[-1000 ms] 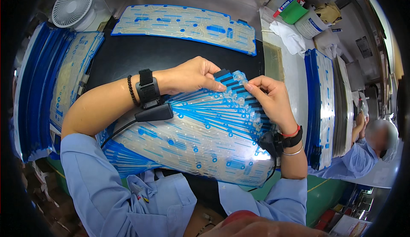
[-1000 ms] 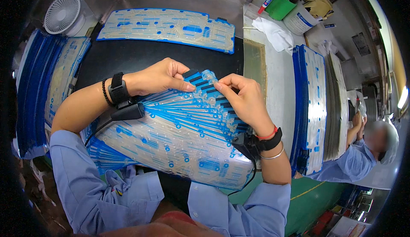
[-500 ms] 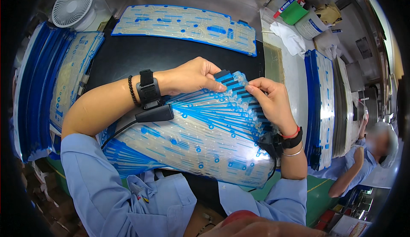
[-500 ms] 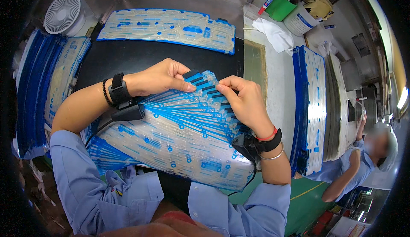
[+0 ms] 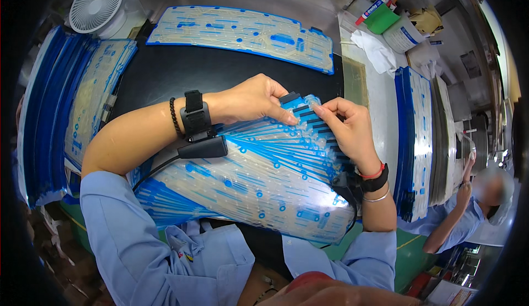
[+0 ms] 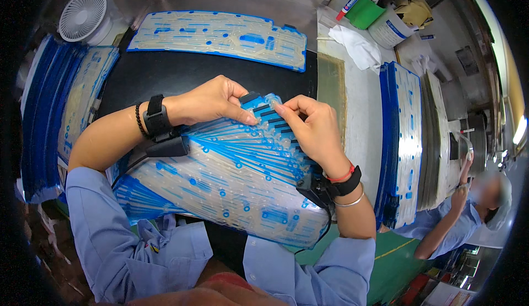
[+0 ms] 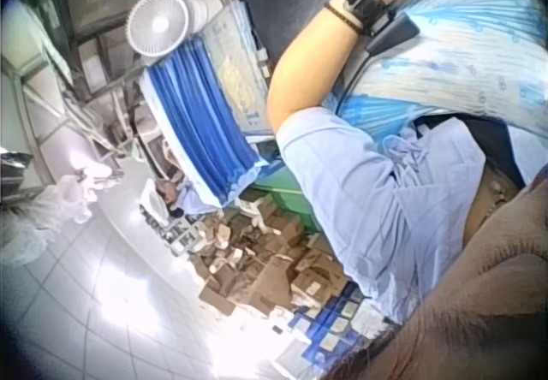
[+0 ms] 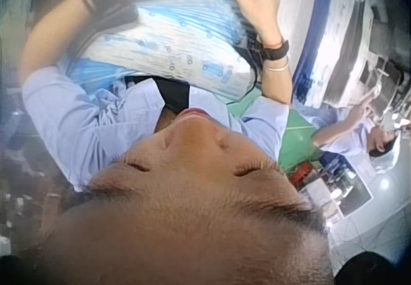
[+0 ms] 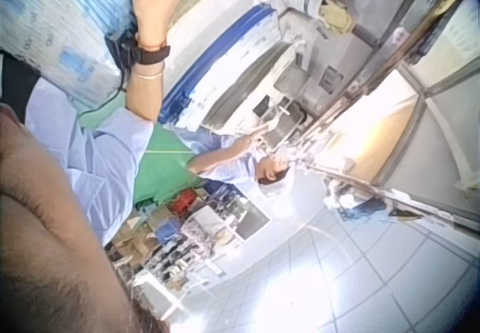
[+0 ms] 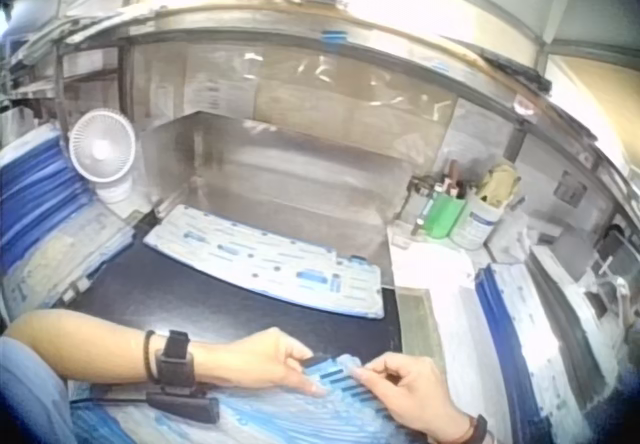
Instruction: Sorting and inspecting keyboard membrane circuit layers at a factory workstation.
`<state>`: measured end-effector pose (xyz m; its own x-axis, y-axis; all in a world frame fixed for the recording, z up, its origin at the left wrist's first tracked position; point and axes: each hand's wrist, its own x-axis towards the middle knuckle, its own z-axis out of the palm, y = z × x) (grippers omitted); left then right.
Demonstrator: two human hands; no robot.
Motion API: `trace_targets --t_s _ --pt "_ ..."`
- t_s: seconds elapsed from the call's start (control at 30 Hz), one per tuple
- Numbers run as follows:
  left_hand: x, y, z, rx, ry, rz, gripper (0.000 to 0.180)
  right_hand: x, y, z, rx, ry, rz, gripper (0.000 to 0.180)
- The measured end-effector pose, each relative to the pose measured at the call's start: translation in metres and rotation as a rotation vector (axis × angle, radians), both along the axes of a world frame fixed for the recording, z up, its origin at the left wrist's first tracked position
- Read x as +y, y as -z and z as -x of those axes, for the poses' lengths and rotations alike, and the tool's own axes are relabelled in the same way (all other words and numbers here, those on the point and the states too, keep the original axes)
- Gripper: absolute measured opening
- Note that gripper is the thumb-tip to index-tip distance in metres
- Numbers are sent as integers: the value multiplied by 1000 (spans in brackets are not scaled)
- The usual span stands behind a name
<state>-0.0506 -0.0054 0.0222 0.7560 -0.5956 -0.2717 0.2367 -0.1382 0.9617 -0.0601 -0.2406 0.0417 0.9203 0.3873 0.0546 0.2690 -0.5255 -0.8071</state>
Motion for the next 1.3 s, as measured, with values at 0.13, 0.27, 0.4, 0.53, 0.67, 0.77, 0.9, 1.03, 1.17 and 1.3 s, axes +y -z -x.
trace_targets --t_s 0.13,0.27,0.4,0.53,0.67,0.77,0.9,1.03,1.17,1.3 --pt "1 -2 0 76 5 55 28 -4 5 1 -6 5 -45 21" --pt "0 -1 0 82 -1 88 26 -4 4 -1 5 -10 -67 20" --pt "0 1 2 23 -38 7 26 -1 0 -5 59 -9 39 20" --pt "-1 4 1 -3 -32 21 26 -2 1 -2 31 -3 -5 20" --pt "2 3 -3 32 -8 -23 26 -8 7 0 -24 -31 -60 20" --pt "2 2 -2 38 -14 41 25 -10 13 -1 13 -20 -155 19" --pt "-1 1 1 -21 -48 -42 22 1 -1 -3 82 -17 -3 18" --pt "-2 0 2 -30 -44 -61 23 1 2 -1 1 -21 -12 19" --pt "-2 -2 0 -40 -29 -96 24 -5 7 1 -26 -17 -46 20" --pt "0 -1 1 -35 -10 -67 26 -9 5 -1 -2 -40 -2 19"
